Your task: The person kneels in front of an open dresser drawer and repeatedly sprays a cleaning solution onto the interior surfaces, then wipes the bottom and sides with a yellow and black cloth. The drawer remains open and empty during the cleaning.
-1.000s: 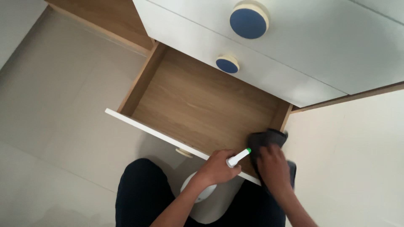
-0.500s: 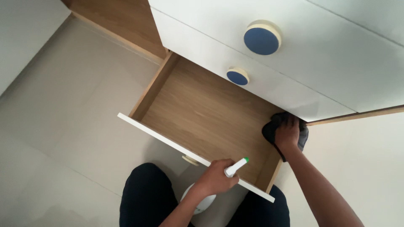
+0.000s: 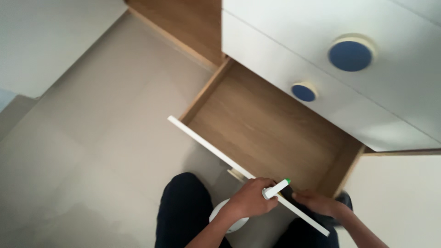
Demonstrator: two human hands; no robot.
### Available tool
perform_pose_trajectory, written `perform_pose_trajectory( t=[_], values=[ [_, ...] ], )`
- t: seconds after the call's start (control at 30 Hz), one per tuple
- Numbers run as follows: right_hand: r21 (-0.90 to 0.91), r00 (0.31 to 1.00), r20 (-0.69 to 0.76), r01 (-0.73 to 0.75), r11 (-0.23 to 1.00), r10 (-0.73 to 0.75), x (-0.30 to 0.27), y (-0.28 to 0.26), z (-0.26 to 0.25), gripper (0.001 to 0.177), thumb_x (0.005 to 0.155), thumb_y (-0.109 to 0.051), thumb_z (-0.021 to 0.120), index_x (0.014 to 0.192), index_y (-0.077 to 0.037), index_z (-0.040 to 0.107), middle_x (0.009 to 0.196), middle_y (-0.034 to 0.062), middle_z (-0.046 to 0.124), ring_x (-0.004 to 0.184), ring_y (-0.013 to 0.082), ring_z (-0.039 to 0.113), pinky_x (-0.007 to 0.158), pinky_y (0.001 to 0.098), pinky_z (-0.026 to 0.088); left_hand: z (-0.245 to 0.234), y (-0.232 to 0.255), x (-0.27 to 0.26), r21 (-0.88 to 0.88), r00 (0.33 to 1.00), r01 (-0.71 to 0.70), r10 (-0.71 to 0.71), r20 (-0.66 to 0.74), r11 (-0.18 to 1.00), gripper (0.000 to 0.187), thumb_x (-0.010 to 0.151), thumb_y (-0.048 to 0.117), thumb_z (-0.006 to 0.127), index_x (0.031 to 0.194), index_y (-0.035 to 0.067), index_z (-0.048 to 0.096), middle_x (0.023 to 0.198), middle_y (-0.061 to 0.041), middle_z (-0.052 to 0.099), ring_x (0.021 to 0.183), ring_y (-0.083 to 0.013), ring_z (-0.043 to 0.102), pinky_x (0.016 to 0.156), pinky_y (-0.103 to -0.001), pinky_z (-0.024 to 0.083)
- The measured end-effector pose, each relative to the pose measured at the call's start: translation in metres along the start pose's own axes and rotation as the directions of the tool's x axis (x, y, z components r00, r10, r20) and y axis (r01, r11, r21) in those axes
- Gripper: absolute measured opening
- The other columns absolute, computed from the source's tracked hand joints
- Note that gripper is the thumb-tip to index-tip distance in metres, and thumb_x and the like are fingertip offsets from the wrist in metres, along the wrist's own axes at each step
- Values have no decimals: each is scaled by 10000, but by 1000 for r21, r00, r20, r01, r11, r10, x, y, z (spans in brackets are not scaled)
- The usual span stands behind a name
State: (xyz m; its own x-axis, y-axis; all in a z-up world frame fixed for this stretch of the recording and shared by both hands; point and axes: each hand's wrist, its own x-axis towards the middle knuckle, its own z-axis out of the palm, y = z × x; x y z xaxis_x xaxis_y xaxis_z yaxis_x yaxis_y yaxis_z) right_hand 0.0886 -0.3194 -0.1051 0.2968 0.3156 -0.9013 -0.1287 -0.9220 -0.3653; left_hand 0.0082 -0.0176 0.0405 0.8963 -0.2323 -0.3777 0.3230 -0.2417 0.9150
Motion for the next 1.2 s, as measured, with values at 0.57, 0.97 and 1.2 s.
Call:
perform_pose_trajectory(
  t=[0.57, 0.97, 1.2],
  values=[
    [162, 882, -40, 470, 868, -470, 58, -212, 3, 629, 993, -545, 451, 1503, -187, 537, 1546, 68, 551, 1409, 196, 500, 1178, 343, 361, -103, -21, -39, 17, 922, 45, -35, -387, 999, 329, 844, 173, 701, 1123, -2, 699, 948, -192, 737, 872, -307, 732, 801, -385, 563],
    [-27, 891, -53, 450, 893, -450, 75, -210, 8, 610, 998, -470, 439, 1510, -141, 488, 1442, 136, 625, 1321, 269, 604, 1109, 359, 447, -163, -48, -47, 24, 799, 289, -227, -556, 957, 388, 842, 182, 674, 1189, 8, 684, 1071, -188, 747, 988, -312, 725, 895, -379, 551],
    [-234, 715, -400, 525, 818, -573, 85, -339, 32, 409, 995, -237, 607, 1388, -126, 632, 1250, 188, 715, 1118, 400, 690, 940, 443, 559, -182, -66, -60, -53, 755, 218, -203, -624, 974, 375, 832, 167, 681, 1170, 5, 695, 1047, -190, 758, 970, -304, 743, 885, -376, 563]
  ],
)
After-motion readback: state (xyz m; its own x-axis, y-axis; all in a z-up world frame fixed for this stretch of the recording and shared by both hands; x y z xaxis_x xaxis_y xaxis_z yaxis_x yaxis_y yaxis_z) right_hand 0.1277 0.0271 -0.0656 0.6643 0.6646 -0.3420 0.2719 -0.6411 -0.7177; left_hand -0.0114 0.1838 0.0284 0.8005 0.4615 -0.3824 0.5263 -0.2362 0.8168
